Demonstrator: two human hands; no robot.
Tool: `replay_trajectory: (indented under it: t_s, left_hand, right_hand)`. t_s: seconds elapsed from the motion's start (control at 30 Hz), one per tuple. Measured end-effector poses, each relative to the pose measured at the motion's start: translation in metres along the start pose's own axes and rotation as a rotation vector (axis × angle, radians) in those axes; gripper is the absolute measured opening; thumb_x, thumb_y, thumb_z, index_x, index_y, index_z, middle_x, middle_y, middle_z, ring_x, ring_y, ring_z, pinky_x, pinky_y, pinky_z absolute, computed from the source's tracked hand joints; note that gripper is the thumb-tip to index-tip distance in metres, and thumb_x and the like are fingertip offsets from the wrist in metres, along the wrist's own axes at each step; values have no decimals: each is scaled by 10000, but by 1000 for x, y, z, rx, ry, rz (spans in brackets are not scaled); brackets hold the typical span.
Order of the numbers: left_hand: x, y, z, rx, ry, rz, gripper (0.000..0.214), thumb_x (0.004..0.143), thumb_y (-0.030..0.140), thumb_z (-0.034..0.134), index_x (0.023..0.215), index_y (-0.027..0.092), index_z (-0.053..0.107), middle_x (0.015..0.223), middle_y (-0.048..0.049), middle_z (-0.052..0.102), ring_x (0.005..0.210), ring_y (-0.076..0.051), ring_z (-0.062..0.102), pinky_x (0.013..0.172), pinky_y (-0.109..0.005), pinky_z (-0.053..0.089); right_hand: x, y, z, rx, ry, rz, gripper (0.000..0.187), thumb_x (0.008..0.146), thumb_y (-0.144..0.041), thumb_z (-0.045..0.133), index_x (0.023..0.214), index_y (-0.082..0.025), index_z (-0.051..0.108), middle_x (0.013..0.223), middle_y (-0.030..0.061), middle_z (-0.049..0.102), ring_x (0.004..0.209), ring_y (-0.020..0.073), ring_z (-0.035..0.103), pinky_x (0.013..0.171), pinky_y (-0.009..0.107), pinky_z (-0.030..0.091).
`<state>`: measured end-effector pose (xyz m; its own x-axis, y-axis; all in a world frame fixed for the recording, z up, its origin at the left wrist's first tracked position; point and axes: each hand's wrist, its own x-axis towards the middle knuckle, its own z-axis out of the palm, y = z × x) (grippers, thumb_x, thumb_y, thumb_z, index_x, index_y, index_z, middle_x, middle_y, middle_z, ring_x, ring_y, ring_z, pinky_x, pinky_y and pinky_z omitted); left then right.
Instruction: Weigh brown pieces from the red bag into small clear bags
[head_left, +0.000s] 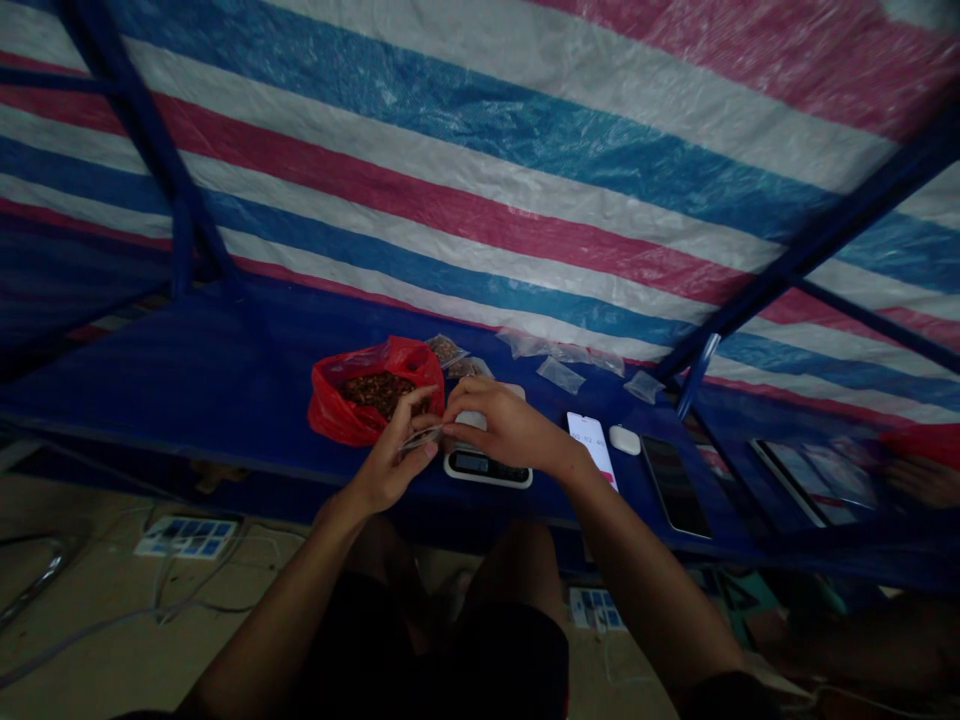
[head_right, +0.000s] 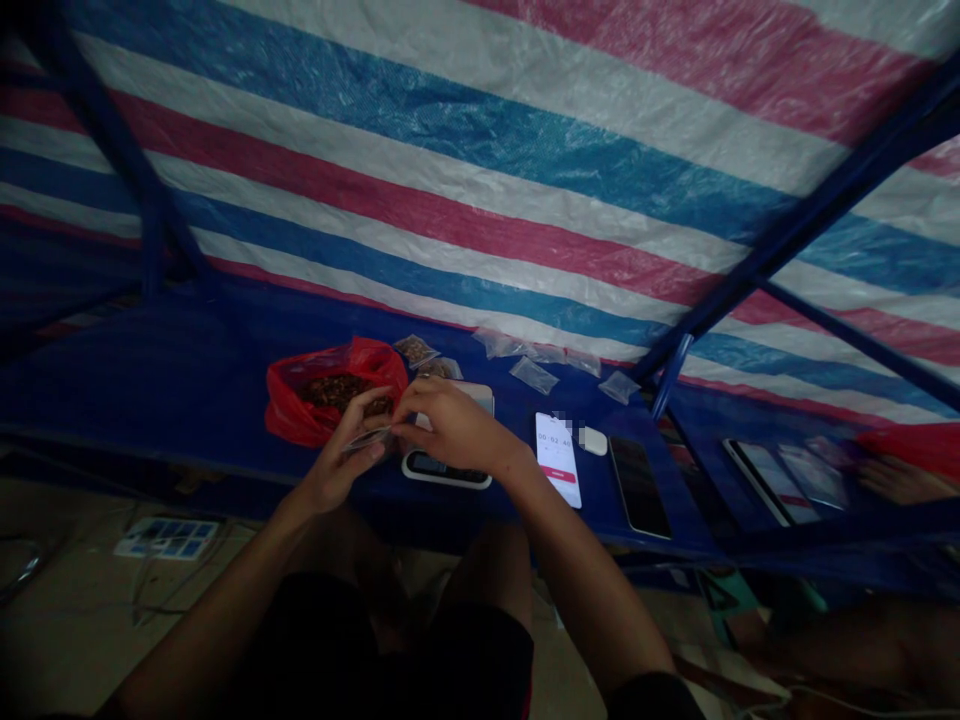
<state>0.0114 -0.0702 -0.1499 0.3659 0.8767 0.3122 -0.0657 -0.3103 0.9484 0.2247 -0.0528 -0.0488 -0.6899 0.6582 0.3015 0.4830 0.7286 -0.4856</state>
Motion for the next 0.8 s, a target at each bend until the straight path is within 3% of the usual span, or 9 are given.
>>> replay_trajectory:
  t_s: [0.17, 0.3, 0.43, 0.63, 0.8]
  left_hand:
    - [1, -4, 1, 108, 148, 54, 364, 951, 498, 677, 1156, 198, 673, 1137, -104, 751, 1039, -259, 715, 929, -377, 565]
    - [4, -2, 3, 108, 200, 34, 327, 951, 485, 692, 1095, 197, 752, 1115, -100, 795, 1024, -261, 737, 932, -387, 579]
    - [7, 1, 2, 80, 260, -1, 365, 947, 519, 679, 1023, 182, 797, 1057, -105, 819, 996, -273, 754, 935, -408, 593]
    - [9, 2, 1, 58, 276, -7, 347, 908, 530, 713, 942, 191, 781, 1047, -104, 820, 1002, -277, 757, 932, -413, 600]
    - [9, 1, 1, 26, 327, -40, 354, 887, 539, 743, 928, 188, 734, 971, -88, 807, 904, -248, 749, 856, -386, 601]
  right_hand:
    - [-10, -2, -1, 2, 38, 23, 86, 1047, -236, 594, 1019, -209, 671, 1043, 53, 678, 1040, 200, 628, 979, 363, 487]
    - [-11, 3, -2, -28, 43, 42, 81, 1040, -220, 599, 998, -208, 666, 1029, 60, 685, 1012, 211, 629, 956, 373, 489]
    - [-10, 5, 0, -16, 91, 37, 29, 1002, -227, 665, 979, -221, 681, 1027, 50, 695, 1026, 217, 634, 965, 382, 485]
    - [-10, 5, 4, -32, 95, 14, 92, 1006, -195, 621, 951, -223, 690, 1003, 52, 700, 1002, 219, 637, 948, 382, 482]
    - [-11, 7, 17, 6, 210, 61, 25, 966, -247, 697, 952, -229, 706, 1014, 52, 718, 1027, 230, 653, 965, 401, 492]
